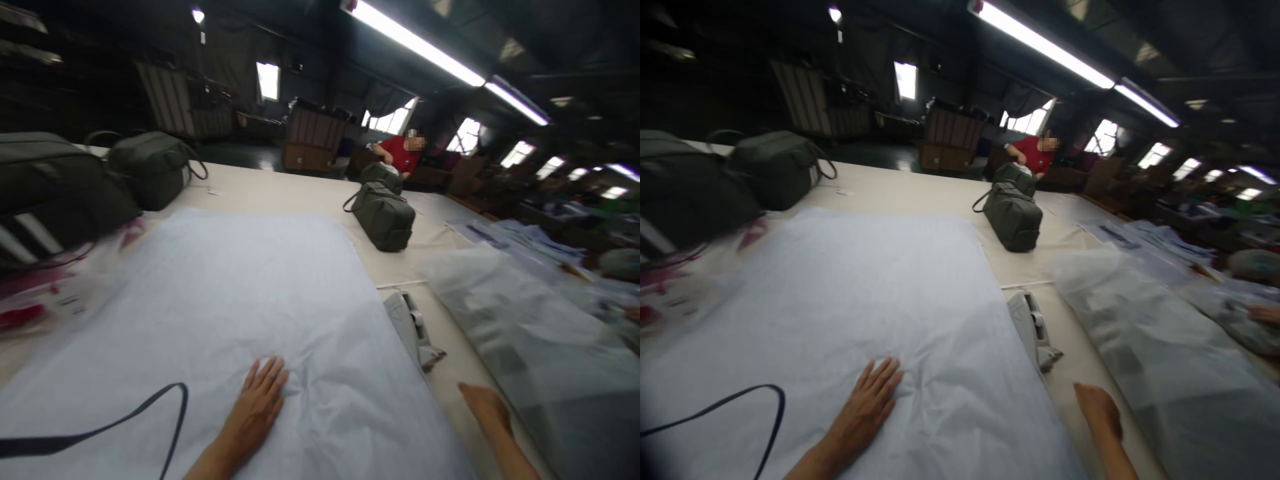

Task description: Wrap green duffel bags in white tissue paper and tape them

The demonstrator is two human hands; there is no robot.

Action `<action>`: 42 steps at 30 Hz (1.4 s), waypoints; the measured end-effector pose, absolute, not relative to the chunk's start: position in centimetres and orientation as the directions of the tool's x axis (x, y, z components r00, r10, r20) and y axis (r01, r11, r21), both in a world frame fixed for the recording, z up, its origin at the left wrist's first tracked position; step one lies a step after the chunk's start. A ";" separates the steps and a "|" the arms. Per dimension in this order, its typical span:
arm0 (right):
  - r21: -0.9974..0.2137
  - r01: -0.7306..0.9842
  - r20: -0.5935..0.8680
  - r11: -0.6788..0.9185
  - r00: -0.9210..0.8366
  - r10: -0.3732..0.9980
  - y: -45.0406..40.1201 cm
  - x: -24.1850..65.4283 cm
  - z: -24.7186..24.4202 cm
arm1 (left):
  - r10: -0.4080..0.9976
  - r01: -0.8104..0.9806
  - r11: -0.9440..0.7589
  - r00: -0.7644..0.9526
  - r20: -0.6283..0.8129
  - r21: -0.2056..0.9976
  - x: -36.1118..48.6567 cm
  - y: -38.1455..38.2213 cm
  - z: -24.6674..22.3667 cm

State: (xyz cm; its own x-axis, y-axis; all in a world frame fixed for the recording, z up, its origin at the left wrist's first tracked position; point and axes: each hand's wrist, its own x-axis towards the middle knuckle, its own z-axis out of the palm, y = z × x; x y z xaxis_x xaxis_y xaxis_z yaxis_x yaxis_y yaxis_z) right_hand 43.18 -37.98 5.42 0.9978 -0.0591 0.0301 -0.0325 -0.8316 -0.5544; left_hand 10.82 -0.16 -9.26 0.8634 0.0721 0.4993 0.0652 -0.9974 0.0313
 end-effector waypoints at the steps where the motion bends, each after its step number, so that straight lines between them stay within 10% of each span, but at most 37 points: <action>1: -0.520 -0.069 0.018 -0.852 0.996 -0.091 -37.8 43.1 6.3 | 0.095 0.079 -0.995 0.880 0.465 0.054 10.8 -0.4 -8.9; 4: -0.576 0.028 0.047 -0.817 0.999 0.001 -33.9 41.4 8.5 | 0.135 0.095 -0.988 0.906 0.402 0.118 10.7 -1.0 -8.1; 9: -0.762 0.412 -0.071 -0.500 0.714 0.696 -17.8 32.8 8.9 | 0.169 0.096 -0.974 0.911 0.375 0.205 10.4 -1.6 -7.2; 12: -0.821 0.425 -0.136 -0.381 0.504 0.853 -8.7 29.4 7.5 | 0.183 0.099 -0.968 0.907 0.379 0.230 10.5 -1.8 -7.3; 31: -0.238 0.635 -0.417 -0.735 0.617 0.668 4.5 32.8 1.3 | 0.228 0.093 -0.943 0.881 0.414 0.320 10.7 -2.0 -7.4; 42: -0.497 0.543 -0.203 -0.677 0.686 0.699 -0.8 33.3 1.6 | 0.231 0.100 -0.942 0.885 0.405 0.320 10.7 -2.0 -7.1</action>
